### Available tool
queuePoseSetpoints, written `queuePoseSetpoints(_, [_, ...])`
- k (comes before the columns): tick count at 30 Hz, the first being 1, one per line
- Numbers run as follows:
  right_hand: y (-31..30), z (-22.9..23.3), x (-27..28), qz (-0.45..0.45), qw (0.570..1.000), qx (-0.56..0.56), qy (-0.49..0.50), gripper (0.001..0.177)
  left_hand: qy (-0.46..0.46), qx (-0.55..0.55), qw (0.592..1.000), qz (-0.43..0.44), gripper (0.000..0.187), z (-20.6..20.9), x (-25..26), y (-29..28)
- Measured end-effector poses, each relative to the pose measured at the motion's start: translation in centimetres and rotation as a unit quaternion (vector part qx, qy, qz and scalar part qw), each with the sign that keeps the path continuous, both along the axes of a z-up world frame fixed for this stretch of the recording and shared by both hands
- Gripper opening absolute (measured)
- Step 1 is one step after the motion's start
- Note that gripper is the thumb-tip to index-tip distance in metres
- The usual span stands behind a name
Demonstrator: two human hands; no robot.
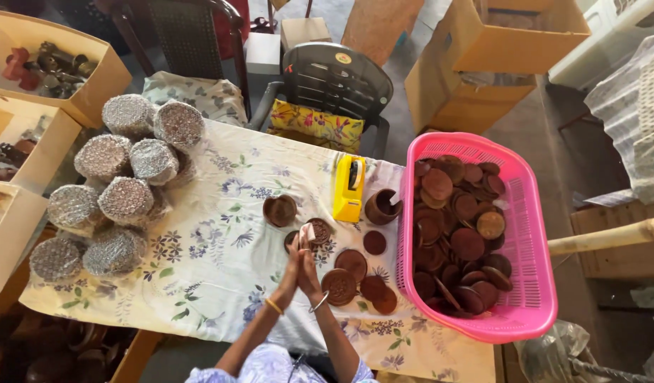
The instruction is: Inspecting, wiping, and sorting clay discs into a basket on a workspace table.
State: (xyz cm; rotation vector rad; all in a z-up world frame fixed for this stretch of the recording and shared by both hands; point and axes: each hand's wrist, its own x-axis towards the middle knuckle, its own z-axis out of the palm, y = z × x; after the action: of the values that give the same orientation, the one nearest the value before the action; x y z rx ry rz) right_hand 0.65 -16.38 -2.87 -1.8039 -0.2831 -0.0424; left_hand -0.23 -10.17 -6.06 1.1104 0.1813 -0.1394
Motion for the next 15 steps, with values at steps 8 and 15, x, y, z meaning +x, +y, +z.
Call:
queuePoseSetpoints(8, [2.0, 1.7, -2.8, 0.056, 0.982, 0.151, 0.103, 0.093, 0.020, -0.008, 0.997, 0.069, 0.086, 6.3, 2.6, 4.0])
queuePoseSetpoints(15, [3.8, 1.5, -1.0, 0.039, 0.986, 0.145, 0.071, 0.089, -0.042, -0.552, 0.833, 0.013, 0.080, 5.5, 2.8, 1.4])
